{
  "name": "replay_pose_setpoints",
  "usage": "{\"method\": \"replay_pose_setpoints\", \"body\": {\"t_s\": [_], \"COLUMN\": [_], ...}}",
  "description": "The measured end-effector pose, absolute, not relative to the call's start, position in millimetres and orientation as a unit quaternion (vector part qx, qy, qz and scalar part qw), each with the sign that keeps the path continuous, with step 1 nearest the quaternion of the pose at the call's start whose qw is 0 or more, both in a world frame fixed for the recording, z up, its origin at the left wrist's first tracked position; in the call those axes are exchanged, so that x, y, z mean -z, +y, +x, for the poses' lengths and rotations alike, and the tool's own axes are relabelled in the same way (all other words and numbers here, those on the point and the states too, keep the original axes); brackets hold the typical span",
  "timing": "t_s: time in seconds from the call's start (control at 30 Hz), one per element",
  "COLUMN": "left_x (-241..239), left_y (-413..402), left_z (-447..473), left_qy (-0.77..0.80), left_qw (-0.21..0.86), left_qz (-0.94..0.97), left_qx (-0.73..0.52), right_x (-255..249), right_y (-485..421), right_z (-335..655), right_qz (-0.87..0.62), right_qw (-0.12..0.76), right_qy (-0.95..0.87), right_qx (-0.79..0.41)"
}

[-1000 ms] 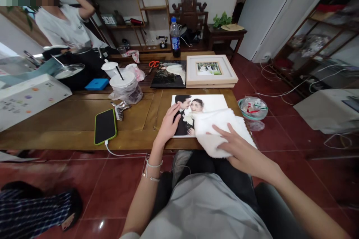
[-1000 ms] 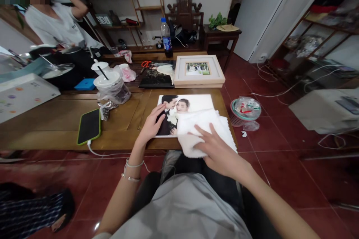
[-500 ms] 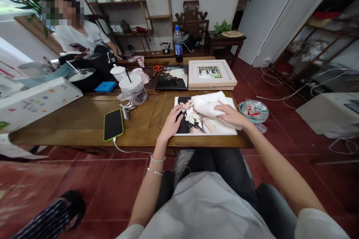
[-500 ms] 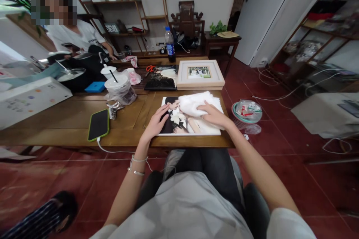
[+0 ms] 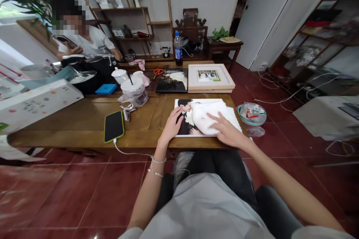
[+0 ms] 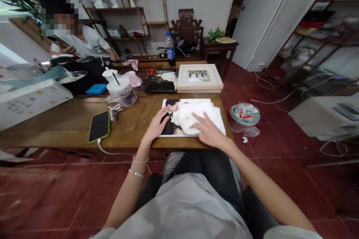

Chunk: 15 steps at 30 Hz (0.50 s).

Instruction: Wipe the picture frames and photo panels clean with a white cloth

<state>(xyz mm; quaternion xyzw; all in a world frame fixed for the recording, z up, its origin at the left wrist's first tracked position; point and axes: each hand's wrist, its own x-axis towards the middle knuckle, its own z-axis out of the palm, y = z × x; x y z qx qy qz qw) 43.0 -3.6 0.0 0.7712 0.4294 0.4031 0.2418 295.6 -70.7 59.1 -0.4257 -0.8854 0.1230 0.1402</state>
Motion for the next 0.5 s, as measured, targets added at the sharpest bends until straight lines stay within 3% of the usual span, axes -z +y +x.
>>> {"method": "replay_pose_setpoints", "body": {"t_s": [0.2,0.5], "left_x": [1.4,-3.1], "left_y": [-3.0,-3.7], "left_z": [42.5,39.3], "left_qy": [0.432,0.419], "left_qw": [0.239,0.251], "left_qz": [0.773,0.789], "left_qx": [-0.397,-0.374], "right_x": [-68.7,-65.6], "right_y": [-116.0,-42.9], "right_z": [299.1,305.0], "right_qz": [-0.372,-0.466], "right_qw": [0.111,0.147], "right_qy": [-0.907,-0.848], "right_qx": [-0.164,-0.205]}}
